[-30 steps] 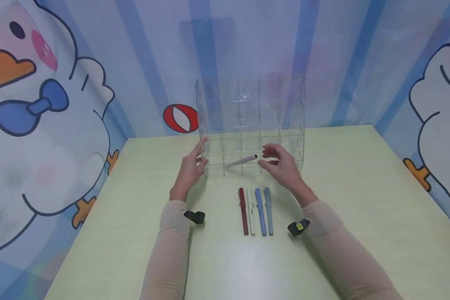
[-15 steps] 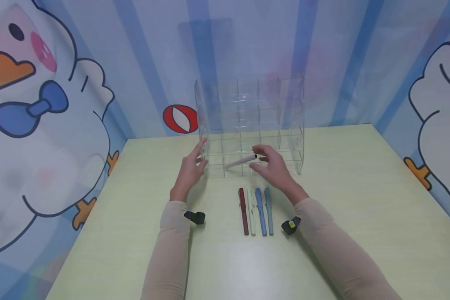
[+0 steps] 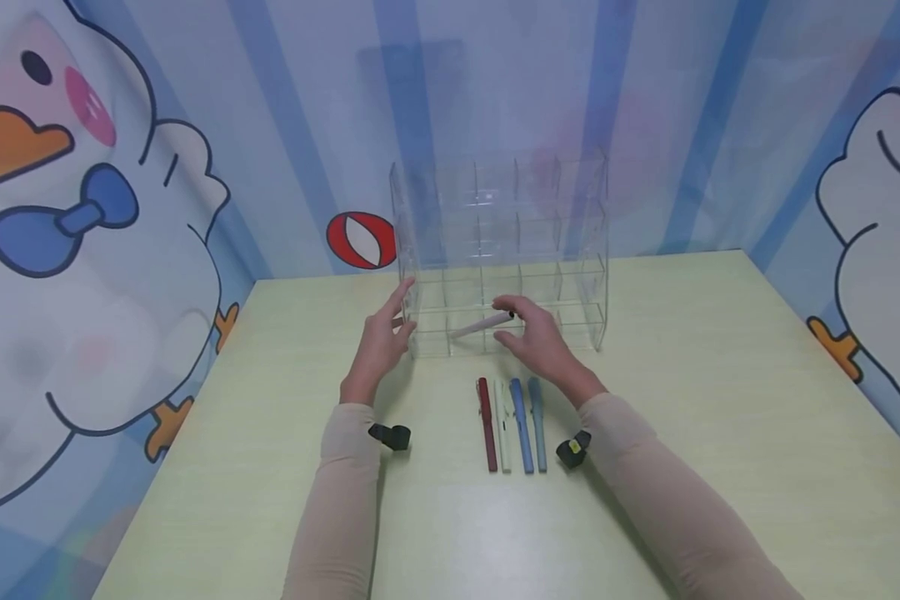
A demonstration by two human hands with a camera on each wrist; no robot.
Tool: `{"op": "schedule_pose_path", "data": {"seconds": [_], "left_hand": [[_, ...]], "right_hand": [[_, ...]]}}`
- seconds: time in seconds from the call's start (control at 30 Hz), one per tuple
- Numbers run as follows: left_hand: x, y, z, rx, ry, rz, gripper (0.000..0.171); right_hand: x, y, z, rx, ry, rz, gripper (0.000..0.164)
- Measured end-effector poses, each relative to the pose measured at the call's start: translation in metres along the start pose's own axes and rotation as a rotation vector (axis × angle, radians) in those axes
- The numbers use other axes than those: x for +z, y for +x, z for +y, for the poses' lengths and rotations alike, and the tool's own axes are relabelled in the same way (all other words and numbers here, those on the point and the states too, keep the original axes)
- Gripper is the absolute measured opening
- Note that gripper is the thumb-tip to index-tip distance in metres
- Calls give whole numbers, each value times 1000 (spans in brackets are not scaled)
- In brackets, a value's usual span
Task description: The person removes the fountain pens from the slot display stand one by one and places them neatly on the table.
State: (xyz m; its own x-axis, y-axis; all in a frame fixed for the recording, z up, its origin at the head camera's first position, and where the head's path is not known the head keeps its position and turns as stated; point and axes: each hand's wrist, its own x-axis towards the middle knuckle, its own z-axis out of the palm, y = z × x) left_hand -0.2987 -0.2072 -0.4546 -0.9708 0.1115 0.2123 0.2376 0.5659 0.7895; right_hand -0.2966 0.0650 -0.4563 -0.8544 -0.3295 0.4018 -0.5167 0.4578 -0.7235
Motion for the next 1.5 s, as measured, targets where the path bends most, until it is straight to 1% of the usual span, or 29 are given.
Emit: {"op": "schedule_pose_path", "data": {"seconds": [0.33, 0.5, 0.67, 0.83, 1.03, 1.13, 1.3, 1.5], "left_hand": [[0, 1, -1, 8, 8, 4, 76], [0, 1, -2, 5, 10, -2, 78], [0, 0, -1, 0, 5, -4, 79], [1, 0, 0, -4, 10, -1, 79], [1, 0, 1, -5, 13, 2, 79], [1, 0, 1, -15, 15, 1, 81], [1, 1, 1, -10, 21, 5, 78], [0, 1, 1, -1, 21, 7, 79]], "right_hand": [[4, 3, -3, -2, -2, -21, 42], [6, 2, -4, -16, -16, -15, 38], [7, 2, -3, -11, -36, -6, 33], [8, 2, -2, -9, -23, 16, 30], [8, 3, 0, -16, 4, 28, 32], [8, 3, 1, -3, 11, 29, 32], [9, 3, -1, 15, 44, 71, 31], [7, 1, -1, -10, 110, 147, 36]]}}
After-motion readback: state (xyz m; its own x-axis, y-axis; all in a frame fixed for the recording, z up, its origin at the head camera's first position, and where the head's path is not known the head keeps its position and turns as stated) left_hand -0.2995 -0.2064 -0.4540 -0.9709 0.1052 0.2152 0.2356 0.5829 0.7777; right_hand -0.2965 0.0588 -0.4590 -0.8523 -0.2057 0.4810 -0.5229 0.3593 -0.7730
